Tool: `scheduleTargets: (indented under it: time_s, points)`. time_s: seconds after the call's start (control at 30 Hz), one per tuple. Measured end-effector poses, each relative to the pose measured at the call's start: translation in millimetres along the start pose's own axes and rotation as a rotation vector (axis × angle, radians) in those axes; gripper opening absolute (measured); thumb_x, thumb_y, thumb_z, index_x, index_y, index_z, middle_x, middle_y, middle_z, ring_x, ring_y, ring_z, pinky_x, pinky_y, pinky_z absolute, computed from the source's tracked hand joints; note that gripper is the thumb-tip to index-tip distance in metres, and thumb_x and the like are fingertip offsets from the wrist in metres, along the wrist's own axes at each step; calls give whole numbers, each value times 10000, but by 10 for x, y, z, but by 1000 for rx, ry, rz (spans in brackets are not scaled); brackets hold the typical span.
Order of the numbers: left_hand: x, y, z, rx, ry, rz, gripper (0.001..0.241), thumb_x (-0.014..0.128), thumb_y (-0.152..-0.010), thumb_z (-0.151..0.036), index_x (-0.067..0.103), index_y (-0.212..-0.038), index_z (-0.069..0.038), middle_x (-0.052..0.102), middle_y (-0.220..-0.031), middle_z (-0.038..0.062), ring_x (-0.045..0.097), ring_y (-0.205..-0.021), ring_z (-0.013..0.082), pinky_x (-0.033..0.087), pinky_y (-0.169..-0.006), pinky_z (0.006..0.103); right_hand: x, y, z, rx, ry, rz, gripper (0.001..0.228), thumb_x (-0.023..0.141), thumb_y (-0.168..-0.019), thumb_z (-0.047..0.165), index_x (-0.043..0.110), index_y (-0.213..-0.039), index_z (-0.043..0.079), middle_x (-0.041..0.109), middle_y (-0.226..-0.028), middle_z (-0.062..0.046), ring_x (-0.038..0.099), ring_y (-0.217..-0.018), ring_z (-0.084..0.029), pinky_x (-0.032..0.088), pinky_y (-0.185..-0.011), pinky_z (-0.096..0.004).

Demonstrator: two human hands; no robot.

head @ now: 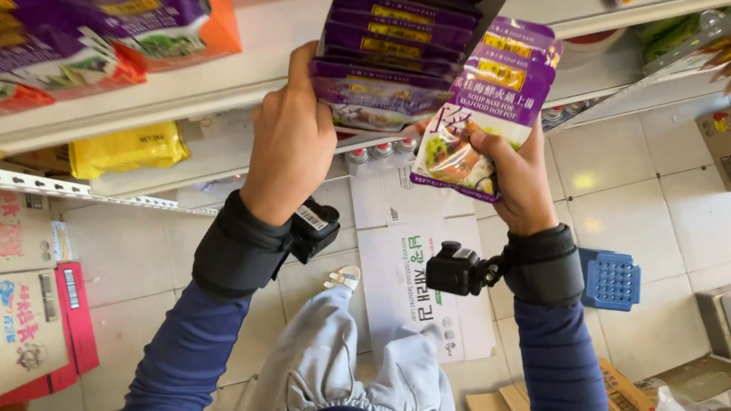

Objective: The person cleans individual food seasoning packets with a cloth and organizes them.

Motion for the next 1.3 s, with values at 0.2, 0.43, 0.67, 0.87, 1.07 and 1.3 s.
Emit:
scheduleTargets:
  time_s: [0.2,0.43,0.67,0.87,1.07,1.3]
  points:
    - [644,633,-374,-52,77,-89,450,496,-944,27,479,-1384,-68,720,-928,235,671,-881,488,493,-800,603,-775,351,125,32,57,74,586,602,-902,-117,391,-1426,34,640,-1279,-141,689,-1137,-229,595,-988,-386]
    - [1792,1281,-942,-200,54,-63,447,527,-927,9,491,-1368,-61,706,-869,275,665,-814,491,503,-739,616,-2018,922,239,113,134,28,602,629,-912,-92,392,-1452,30,643,-1276,-142,681,-1124,-229,585,-969,-387]
    - [2509,1652,-1008,-283,193,30,458,502,-917,17,490,-1367,-66,721,-843,241,683,-788,462,528,-723,595,-2714,1244,104,211,181,-45,614,643,-898,-59,387,-1444,56,642,-1271,-132,686,-1102,-222,597,-914,-379]
    - [2681,1975,-685,-359,216,16,444,517,-926,1,492,-1364,-74,709,-823,240,684,-766,456,538,-699,579,-2953,1267,-465,267,209,-4,579,645,-911,-57,414,-1434,34,658,-1246,-126,689,-1085,-213,593,-919,-364]
    - [3570,2430,592,-428,162,31,478,534,-924,-5,479,-1391,-88,694,-847,260,665,-772,479,524,-694,593,-3325,964,-1980,438,163,-58,588,643,-882,-49,427,-1419,54,670,-1215,-118,696,-1053,-218,591,-887,-370]
    - [5330,3240,2611,-541,154,95,492,538,-946,-55,448,-1428,-94,703,-853,254,670,-783,479,525,-680,592,-4644,644,-4557,567,326,27,533,669,-903,-34,483,-1399,20,694,-1183,-109,679,-1049,-192,573,-908,-344]
Point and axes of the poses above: each hand's wrist, its own y-axis away from the middle knuckle, its own x-axis out of the palm, z = x × y, the point moved 6 cm from there along -y, towards the middle knuckle
